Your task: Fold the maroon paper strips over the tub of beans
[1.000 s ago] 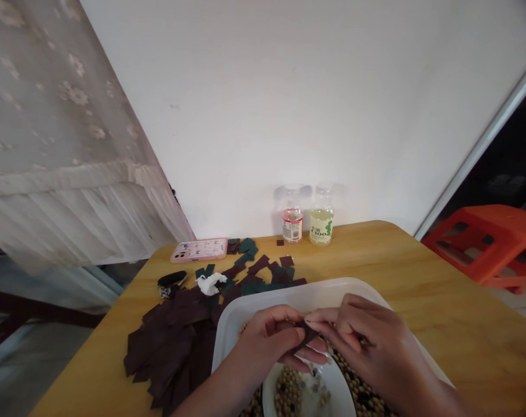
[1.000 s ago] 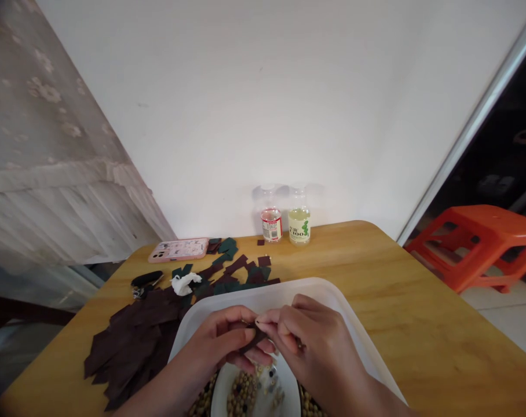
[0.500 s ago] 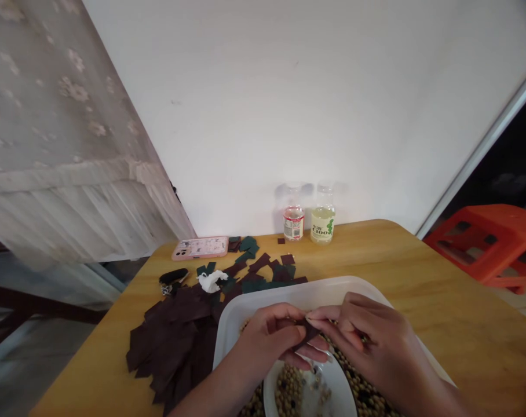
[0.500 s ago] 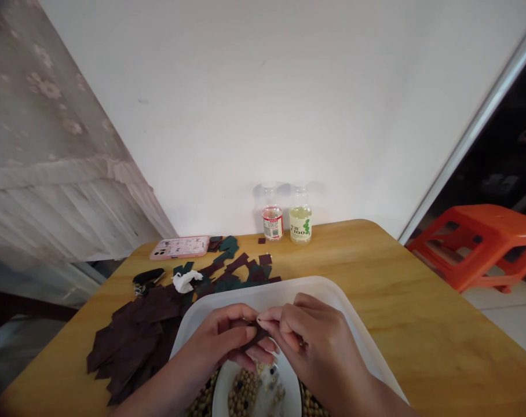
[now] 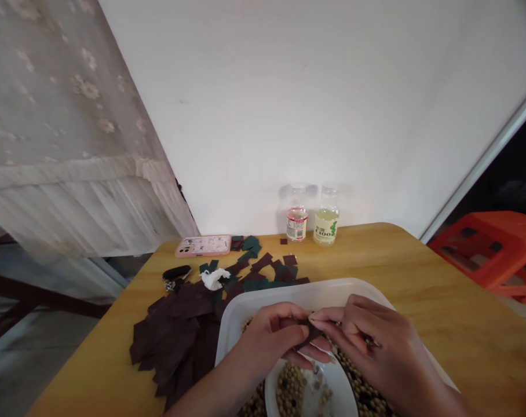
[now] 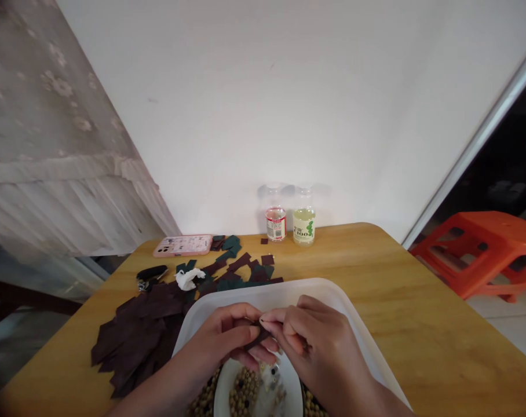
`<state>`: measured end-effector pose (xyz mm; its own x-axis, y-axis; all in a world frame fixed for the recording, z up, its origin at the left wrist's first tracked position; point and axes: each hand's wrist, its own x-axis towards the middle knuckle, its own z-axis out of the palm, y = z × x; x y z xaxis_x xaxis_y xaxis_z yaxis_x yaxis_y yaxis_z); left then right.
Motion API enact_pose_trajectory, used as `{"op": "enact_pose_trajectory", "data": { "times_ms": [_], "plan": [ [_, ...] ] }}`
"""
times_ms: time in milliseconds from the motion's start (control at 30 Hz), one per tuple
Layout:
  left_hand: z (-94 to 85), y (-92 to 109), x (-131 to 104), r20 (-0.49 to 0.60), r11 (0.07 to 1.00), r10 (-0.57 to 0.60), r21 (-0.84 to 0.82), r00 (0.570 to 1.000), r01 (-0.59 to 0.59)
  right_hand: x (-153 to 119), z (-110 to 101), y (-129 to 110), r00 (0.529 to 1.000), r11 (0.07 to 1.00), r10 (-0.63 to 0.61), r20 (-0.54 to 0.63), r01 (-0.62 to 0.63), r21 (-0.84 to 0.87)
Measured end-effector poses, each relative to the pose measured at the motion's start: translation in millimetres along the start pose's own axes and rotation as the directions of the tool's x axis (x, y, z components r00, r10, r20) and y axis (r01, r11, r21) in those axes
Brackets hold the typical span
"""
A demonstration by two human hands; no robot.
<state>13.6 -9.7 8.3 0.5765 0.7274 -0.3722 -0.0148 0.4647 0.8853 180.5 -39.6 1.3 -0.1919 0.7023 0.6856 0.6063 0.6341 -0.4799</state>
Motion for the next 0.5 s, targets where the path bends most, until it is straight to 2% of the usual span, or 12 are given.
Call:
{"op": "enact_pose_trajectory", "data": {
  "times_ms": [500],
  "plan": [
    [-1.3, -2.3, 1.5, 0.01, 1.0, -0.011, -0.027, 1.0, 0.011, 1.3, -0.5, -1.5, 1.0, 0.999, -0.029, 0.007, 0.029, 0.025]
  ]
}}
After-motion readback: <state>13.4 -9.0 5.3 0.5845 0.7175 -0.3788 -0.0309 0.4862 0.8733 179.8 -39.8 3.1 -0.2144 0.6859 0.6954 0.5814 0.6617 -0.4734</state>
